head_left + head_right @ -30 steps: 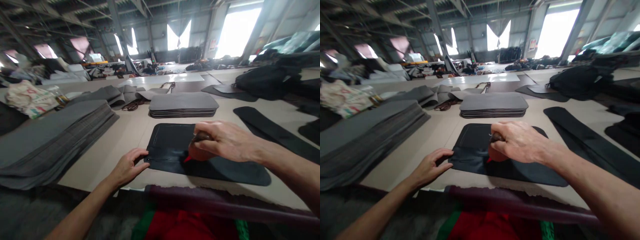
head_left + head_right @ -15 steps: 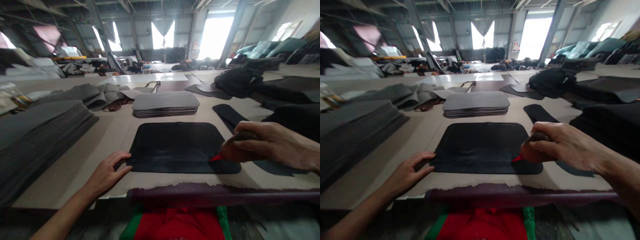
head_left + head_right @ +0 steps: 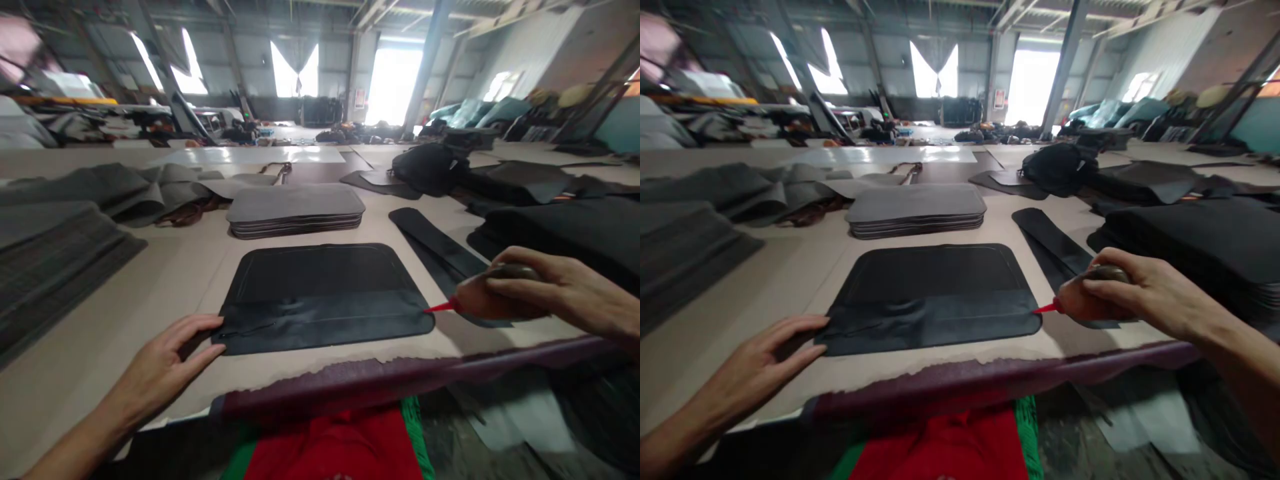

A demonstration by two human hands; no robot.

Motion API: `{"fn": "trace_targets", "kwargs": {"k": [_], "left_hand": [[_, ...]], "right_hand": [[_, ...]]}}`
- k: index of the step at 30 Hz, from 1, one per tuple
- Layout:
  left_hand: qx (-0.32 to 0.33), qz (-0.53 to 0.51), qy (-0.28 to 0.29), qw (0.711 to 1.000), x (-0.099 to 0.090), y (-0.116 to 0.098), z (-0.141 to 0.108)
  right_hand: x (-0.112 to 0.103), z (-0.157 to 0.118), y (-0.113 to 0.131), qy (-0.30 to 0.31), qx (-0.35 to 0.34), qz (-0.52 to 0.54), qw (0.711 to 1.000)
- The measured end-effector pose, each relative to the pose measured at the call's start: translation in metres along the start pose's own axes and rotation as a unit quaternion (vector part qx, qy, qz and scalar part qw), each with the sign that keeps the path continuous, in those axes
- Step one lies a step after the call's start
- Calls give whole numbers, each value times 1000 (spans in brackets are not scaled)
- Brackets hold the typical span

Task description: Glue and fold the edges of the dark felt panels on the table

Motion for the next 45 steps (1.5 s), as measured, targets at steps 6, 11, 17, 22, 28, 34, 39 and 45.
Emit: {"fn": "trace_targets", "kwargs": {"k": [6,11,17,22,28,34,39,45], "left_hand": [[-8,-4,14,1000,2,2,-1],[-11,-24,20,999,1,-6,-4],[-8,-39,23,999,1,-10,-3],[-2,-37,24,999,1,-7,-4],[6,-45,23,999,2,-6,-4],[1,-47,26,999,1,-8,-4],[1,-40,31,999,-1,-12,-5],[2,-34,27,999,-2,-17,-5]], "right_hand": [[17,1,17,58,37,119,990],[40,12,50,83,-37,113,989],[70,35,103,110,-182,116,970],[92,54,143,99,-272,91,953],[118,68,188,100,-348,81,929],[133,69,212,95,-393,97,910],[128,67,180,77,-295,186,934],[114,70,96,-67,-10,516,854]]}}
Point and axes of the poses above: each hand's wrist, its own z-axis towards the middle knuckle, its own x-axis out of the palm, y = z × x, the point moved 2 cm from there along z, towards the middle knuckle, and after that the axes turned 10 degrees about -x, right-handed, at the moved point
